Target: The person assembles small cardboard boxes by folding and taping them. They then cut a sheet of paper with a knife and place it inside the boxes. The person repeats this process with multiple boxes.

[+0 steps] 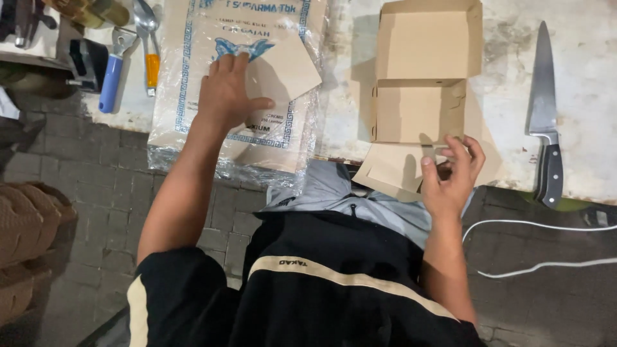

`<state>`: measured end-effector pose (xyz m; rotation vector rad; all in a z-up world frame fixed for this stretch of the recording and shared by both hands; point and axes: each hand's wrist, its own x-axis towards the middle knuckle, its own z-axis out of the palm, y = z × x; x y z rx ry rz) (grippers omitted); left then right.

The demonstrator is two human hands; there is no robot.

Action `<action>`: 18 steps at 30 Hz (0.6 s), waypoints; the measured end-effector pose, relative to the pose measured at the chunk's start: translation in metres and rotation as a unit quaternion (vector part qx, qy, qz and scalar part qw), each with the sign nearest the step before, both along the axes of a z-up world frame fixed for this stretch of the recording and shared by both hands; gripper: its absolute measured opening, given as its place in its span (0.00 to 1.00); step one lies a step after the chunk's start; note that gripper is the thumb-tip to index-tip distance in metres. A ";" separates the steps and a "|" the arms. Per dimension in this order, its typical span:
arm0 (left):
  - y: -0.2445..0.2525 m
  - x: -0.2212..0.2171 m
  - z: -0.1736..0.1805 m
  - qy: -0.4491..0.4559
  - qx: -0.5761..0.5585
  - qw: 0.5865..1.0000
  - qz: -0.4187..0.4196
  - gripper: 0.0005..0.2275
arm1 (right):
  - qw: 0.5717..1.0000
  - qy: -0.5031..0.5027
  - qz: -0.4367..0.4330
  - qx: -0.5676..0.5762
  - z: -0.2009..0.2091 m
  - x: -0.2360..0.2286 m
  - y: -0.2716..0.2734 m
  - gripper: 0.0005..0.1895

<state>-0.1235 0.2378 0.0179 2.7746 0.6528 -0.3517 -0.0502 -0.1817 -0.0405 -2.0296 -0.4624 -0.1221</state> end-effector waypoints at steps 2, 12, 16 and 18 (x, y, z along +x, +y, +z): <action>-0.001 -0.001 0.006 -0.025 -0.032 0.998 0.040 0.42 | 0.999 0.008 0.027 0.039 -0.002 0.002 -0.006 0.20; -0.051 0.042 0.087 -0.205 -0.199 0.947 -0.145 0.12 | 0.991 0.019 -0.021 0.127 0.022 0.020 -0.027 0.21; -0.117 0.094 0.087 -0.203 -0.338 0.867 -0.305 0.15 | 0.985 0.073 0.040 0.152 0.064 0.042 -0.012 0.34; -0.145 0.110 0.080 -0.171 -0.404 0.836 -0.331 0.11 | 0.982 0.094 0.073 0.146 0.072 0.051 -0.011 0.37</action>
